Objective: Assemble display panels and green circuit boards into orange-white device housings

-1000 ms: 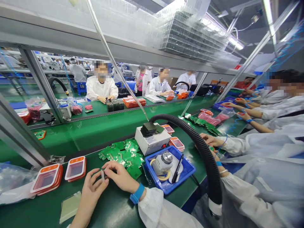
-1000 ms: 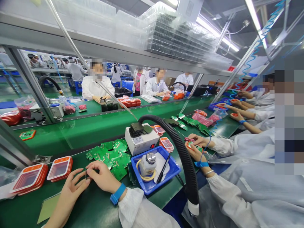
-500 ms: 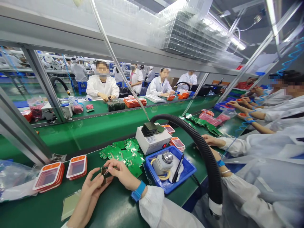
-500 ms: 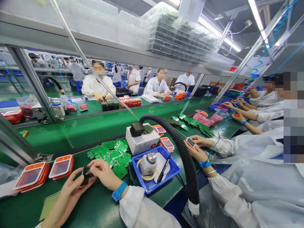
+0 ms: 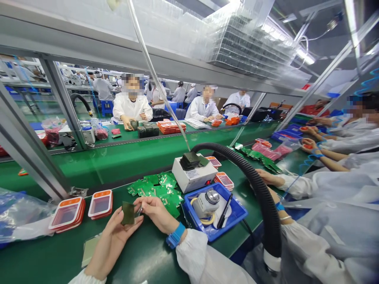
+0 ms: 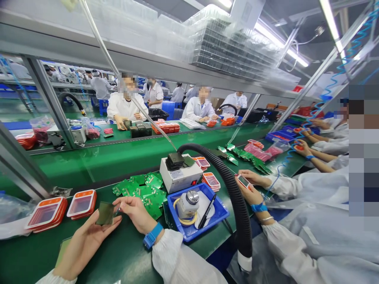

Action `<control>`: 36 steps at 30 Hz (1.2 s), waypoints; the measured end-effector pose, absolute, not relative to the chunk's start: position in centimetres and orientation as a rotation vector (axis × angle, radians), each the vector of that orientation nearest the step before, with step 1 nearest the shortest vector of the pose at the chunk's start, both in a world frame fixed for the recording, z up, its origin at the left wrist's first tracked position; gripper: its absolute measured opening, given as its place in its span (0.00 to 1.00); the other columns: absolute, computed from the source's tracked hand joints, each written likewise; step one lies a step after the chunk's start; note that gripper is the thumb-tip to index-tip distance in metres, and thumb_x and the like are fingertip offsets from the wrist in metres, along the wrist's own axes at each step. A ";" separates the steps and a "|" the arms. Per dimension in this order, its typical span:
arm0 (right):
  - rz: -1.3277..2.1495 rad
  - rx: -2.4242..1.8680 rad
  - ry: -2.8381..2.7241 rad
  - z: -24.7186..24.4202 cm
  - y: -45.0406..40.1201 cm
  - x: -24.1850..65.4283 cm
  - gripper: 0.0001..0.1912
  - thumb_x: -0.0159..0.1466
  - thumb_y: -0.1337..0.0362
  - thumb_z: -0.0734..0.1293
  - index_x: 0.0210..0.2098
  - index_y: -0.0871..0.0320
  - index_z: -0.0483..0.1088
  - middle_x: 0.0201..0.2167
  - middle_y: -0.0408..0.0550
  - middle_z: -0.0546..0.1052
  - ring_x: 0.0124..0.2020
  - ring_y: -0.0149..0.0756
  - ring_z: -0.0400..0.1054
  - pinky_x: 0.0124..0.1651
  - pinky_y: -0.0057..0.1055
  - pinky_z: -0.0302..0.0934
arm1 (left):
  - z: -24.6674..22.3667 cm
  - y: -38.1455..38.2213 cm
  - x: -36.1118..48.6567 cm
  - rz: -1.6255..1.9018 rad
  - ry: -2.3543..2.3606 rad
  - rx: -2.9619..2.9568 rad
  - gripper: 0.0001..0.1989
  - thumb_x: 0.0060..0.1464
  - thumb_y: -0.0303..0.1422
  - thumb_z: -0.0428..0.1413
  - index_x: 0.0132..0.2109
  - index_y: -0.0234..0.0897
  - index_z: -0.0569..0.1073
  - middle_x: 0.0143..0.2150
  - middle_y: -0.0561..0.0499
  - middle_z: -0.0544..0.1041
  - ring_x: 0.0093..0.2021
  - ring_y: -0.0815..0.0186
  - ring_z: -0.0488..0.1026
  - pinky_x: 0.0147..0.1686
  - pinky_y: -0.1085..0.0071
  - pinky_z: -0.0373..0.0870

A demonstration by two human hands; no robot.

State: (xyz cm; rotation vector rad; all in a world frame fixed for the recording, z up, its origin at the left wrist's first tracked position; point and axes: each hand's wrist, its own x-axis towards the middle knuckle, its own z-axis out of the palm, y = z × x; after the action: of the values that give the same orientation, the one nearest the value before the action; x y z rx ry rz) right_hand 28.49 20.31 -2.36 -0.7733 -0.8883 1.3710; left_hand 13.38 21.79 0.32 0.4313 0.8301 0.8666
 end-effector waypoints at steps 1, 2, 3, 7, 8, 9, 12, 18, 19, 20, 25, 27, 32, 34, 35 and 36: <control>1.371 -0.772 -0.885 -2.2 20.3 28.6 0.20 0.50 0.48 0.74 0.28 0.60 0.74 0.33 0.49 0.77 0.34 0.34 0.70 0.47 0.34 0.61 | 0.4 21.8 13.4 0.864 0.831 0.410 0.10 0.52 0.25 0.56 0.42 0.29 0.74 0.42 0.37 0.81 0.41 0.48 0.79 0.50 0.49 0.74; 1.369 -0.770 -0.882 -2.1 20.3 28.6 0.20 0.49 0.48 0.75 0.26 0.60 0.73 0.34 0.49 0.77 0.34 0.34 0.70 0.47 0.34 0.61 | 0.5 21.8 13.3 0.860 0.830 0.391 0.09 0.52 0.25 0.55 0.41 0.29 0.75 0.41 0.37 0.81 0.40 0.48 0.80 0.49 0.49 0.75; 1.365 -0.769 -0.879 -2.0 20.2 28.7 0.20 0.49 0.48 0.75 0.24 0.60 0.72 0.34 0.49 0.77 0.33 0.34 0.70 0.46 0.34 0.61 | 0.5 21.9 13.3 0.853 0.824 0.379 0.09 0.53 0.25 0.54 0.41 0.28 0.75 0.40 0.37 0.81 0.39 0.48 0.80 0.48 0.49 0.75; 1.336 -0.785 -0.889 -1.8 20.1 28.8 0.19 0.49 0.49 0.75 0.23 0.59 0.72 0.31 0.47 0.77 0.32 0.34 0.71 0.46 0.35 0.63 | 0.2 22.0 13.1 0.838 0.805 0.387 0.09 0.54 0.24 0.53 0.38 0.25 0.77 0.39 0.35 0.81 0.37 0.48 0.80 0.45 0.51 0.77; 1.323 -0.796 -0.898 -1.8 20.1 28.8 0.19 0.49 0.49 0.75 0.25 0.59 0.73 0.29 0.46 0.77 0.32 0.34 0.70 0.47 0.35 0.63 | 0.1 22.0 13.0 0.833 0.800 0.391 0.09 0.54 0.24 0.53 0.37 0.25 0.78 0.38 0.35 0.81 0.37 0.48 0.80 0.44 0.52 0.78; 1.309 -0.807 -0.909 -1.9 20.1 28.8 0.18 0.50 0.49 0.75 0.26 0.59 0.74 0.28 0.46 0.77 0.32 0.34 0.70 0.47 0.35 0.63 | -0.1 22.1 13.0 0.827 0.796 0.393 0.09 0.55 0.24 0.53 0.37 0.25 0.78 0.38 0.36 0.81 0.37 0.49 0.80 0.43 0.53 0.78; 1.272 -0.826 -0.951 -2.1 20.1 28.7 0.18 0.50 0.49 0.75 0.26 0.58 0.75 0.28 0.45 0.76 0.32 0.34 0.70 0.46 0.35 0.63 | -0.3 22.1 13.0 0.812 0.792 0.395 0.10 0.56 0.25 0.52 0.37 0.25 0.78 0.37 0.36 0.81 0.36 0.50 0.80 0.41 0.55 0.79; 1.245 -0.850 -1.014 -2.3 20.1 28.6 0.17 0.49 0.50 0.75 0.24 0.58 0.75 0.29 0.45 0.77 0.33 0.34 0.71 0.45 0.34 0.64 | -0.3 22.3 13.1 0.803 0.791 0.391 0.12 0.57 0.24 0.50 0.36 0.26 0.79 0.38 0.36 0.81 0.36 0.52 0.80 0.41 0.56 0.79; 1.242 -0.858 -1.017 -2.3 20.1 28.5 0.16 0.49 0.51 0.75 0.24 0.58 0.75 0.29 0.45 0.77 0.33 0.34 0.71 0.45 0.34 0.65 | -0.4 22.3 13.1 0.799 0.787 0.396 0.12 0.57 0.25 0.50 0.36 0.26 0.79 0.38 0.36 0.81 0.36 0.52 0.80 0.41 0.56 0.79; 1.239 -0.866 -1.018 -2.3 20.1 28.5 0.16 0.48 0.51 0.76 0.25 0.58 0.75 0.29 0.45 0.77 0.33 0.34 0.71 0.45 0.34 0.65 | -0.5 22.4 13.1 0.797 0.785 0.399 0.12 0.57 0.25 0.50 0.36 0.26 0.79 0.38 0.36 0.81 0.36 0.52 0.80 0.41 0.56 0.79; 1.162 -0.951 -1.008 -2.5 20.2 28.2 0.17 0.43 0.55 0.78 0.27 0.58 0.75 0.27 0.45 0.77 0.32 0.36 0.72 0.44 0.36 0.67 | -0.9 22.5 13.0 0.783 0.771 0.409 0.12 0.57 0.25 0.50 0.36 0.28 0.78 0.35 0.38 0.82 0.34 0.53 0.80 0.42 0.54 0.78; 1.100 -0.996 -1.002 -2.6 20.3 28.1 0.15 0.44 0.56 0.77 0.26 0.58 0.74 0.27 0.45 0.77 0.32 0.36 0.72 0.43 0.36 0.67 | -0.8 22.5 13.0 0.786 0.779 0.407 0.11 0.56 0.25 0.50 0.36 0.28 0.78 0.36 0.38 0.82 0.35 0.53 0.80 0.43 0.54 0.78; 1.035 -1.043 -1.020 -2.6 20.4 28.2 0.11 0.50 0.57 0.74 0.24 0.57 0.74 0.23 0.45 0.77 0.29 0.37 0.72 0.40 0.35 0.66 | -0.5 22.4 13.2 0.792 0.800 0.399 0.11 0.57 0.26 0.50 0.37 0.27 0.78 0.36 0.36 0.81 0.34 0.51 0.80 0.41 0.54 0.78; 1.035 -1.033 -1.020 -2.5 20.4 28.3 0.11 0.50 0.56 0.74 0.24 0.57 0.74 0.22 0.44 0.77 0.28 0.36 0.72 0.40 0.35 0.66 | -0.5 22.4 13.2 0.780 0.800 0.401 0.12 0.57 0.26 0.50 0.37 0.26 0.78 0.37 0.35 0.81 0.33 0.51 0.80 0.40 0.55 0.78; 1.035 -1.025 -1.015 -2.5 20.4 28.3 0.11 0.50 0.56 0.74 0.23 0.57 0.73 0.21 0.44 0.77 0.27 0.36 0.72 0.39 0.35 0.66 | -0.4 22.4 13.2 0.775 0.798 0.401 0.12 0.57 0.26 0.50 0.38 0.26 0.78 0.37 0.35 0.81 0.33 0.51 0.80 0.40 0.55 0.78; 1.035 -1.018 -1.009 -2.5 20.4 28.4 0.11 0.50 0.56 0.74 0.23 0.57 0.73 0.21 0.44 0.76 0.27 0.36 0.73 0.39 0.35 0.66 | -0.4 22.4 13.2 0.773 0.794 0.402 0.12 0.57 0.27 0.50 0.38 0.26 0.78 0.37 0.36 0.81 0.32 0.51 0.80 0.40 0.55 0.78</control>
State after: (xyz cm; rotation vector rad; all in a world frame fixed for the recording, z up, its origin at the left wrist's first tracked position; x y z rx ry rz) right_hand 28.38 20.36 -2.52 -1.0181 -1.0091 1.0350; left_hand 13.18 22.37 -0.41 0.4019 0.7945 0.7725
